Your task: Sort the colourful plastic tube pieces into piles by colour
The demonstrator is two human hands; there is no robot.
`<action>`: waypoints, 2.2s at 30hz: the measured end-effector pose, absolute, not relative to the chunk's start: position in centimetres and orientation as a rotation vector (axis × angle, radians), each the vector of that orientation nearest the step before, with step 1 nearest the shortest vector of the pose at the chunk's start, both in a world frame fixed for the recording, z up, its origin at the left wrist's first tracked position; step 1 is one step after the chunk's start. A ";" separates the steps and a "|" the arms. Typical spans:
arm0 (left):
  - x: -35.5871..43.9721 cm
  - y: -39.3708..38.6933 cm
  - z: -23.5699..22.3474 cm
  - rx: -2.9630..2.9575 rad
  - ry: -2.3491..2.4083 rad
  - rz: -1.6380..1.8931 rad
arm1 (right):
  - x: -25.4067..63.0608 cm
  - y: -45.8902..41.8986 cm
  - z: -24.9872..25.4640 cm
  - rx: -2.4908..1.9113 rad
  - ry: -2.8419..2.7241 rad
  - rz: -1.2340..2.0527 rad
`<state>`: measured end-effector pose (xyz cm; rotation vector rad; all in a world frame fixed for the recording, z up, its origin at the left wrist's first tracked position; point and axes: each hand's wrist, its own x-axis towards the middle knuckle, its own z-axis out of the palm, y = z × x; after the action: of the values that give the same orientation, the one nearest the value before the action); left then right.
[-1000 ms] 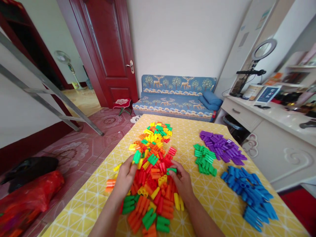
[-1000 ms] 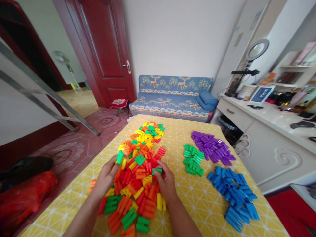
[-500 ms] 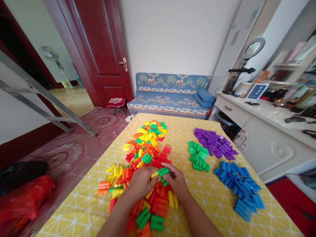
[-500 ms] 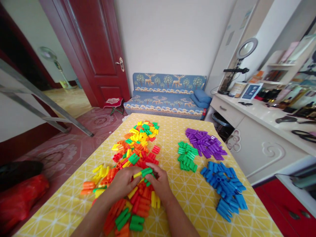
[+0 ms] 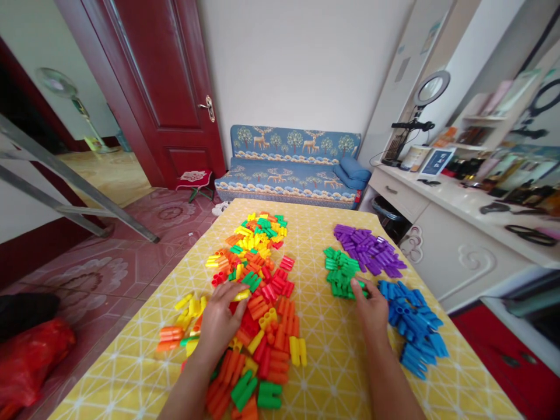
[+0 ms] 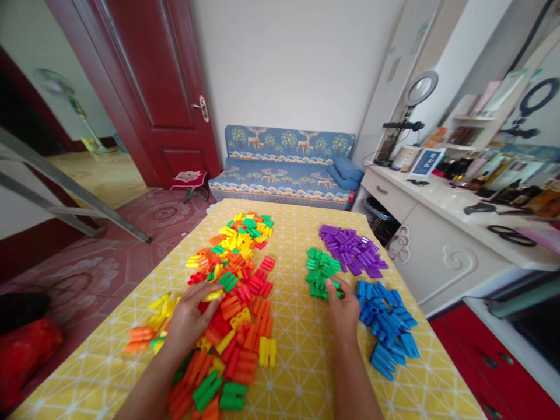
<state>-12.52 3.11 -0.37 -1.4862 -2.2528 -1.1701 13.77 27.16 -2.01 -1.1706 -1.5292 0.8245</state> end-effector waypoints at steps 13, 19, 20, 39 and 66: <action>-12.5 3.1 -0.8 -1.349 -2.267 -1.269 | 16.5 26.9 -2.4 -1.449 -1.802 0.540; -12.7 2.8 -0.4 -1.298 -2.323 -1.215 | 16.7 26.4 -2.1 -1.383 -1.948 0.654; -12.8 2.8 -0.2 -1.281 -2.333 -1.190 | 16.6 26.4 -2.2 -1.389 -1.932 0.653; -12.8 5.9 2.0 -1.520 -2.519 -0.880 | 12.6 22.9 -2.4 -0.929 -1.919 0.451; -14.7 5.9 4.3 -1.690 -2.341 -1.297 | 1.1 18.0 -2.1 -0.578 -1.531 1.683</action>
<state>-14.70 5.94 4.27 -1.6899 -2.3414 -1.2967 1.11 18.03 -2.11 -0.5779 -1.5307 1.6827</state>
